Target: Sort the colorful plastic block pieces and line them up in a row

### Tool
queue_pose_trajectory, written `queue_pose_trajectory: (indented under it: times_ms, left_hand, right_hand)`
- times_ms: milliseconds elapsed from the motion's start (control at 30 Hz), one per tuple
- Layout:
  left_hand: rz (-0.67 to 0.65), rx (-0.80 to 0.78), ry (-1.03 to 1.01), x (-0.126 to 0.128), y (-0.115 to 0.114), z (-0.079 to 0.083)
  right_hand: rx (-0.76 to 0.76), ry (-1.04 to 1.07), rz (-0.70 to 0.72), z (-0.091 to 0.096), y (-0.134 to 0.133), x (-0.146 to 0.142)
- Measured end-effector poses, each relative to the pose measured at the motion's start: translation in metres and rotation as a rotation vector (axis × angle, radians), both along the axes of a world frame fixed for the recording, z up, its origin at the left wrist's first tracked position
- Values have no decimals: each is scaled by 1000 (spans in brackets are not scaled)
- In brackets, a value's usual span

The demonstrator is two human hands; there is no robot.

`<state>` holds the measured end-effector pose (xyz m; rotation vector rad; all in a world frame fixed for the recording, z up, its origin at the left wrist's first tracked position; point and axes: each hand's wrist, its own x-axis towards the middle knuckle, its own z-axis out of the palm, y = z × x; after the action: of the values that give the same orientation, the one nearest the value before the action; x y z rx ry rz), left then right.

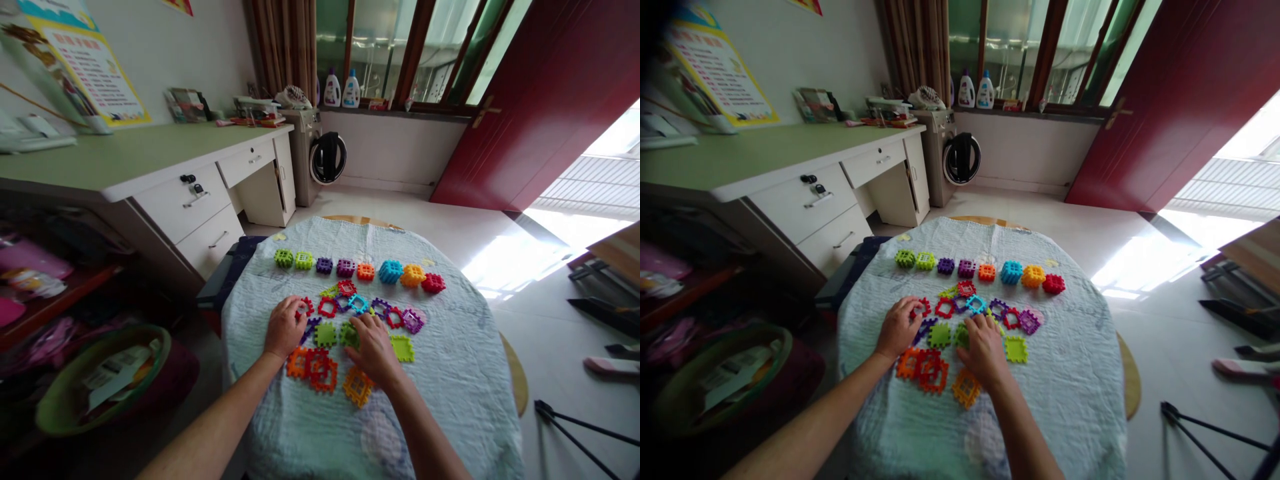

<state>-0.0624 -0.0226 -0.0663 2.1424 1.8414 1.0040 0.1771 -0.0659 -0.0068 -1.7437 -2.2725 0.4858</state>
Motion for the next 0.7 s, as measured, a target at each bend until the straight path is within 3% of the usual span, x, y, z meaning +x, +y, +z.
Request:
queue_pose_trajectory:
  times_ms: [700]
  left_hand:
    - [3,-20,-1,1,-1,4]
  right_hand:
    - [-45,-210,-45,-3,11,-14]
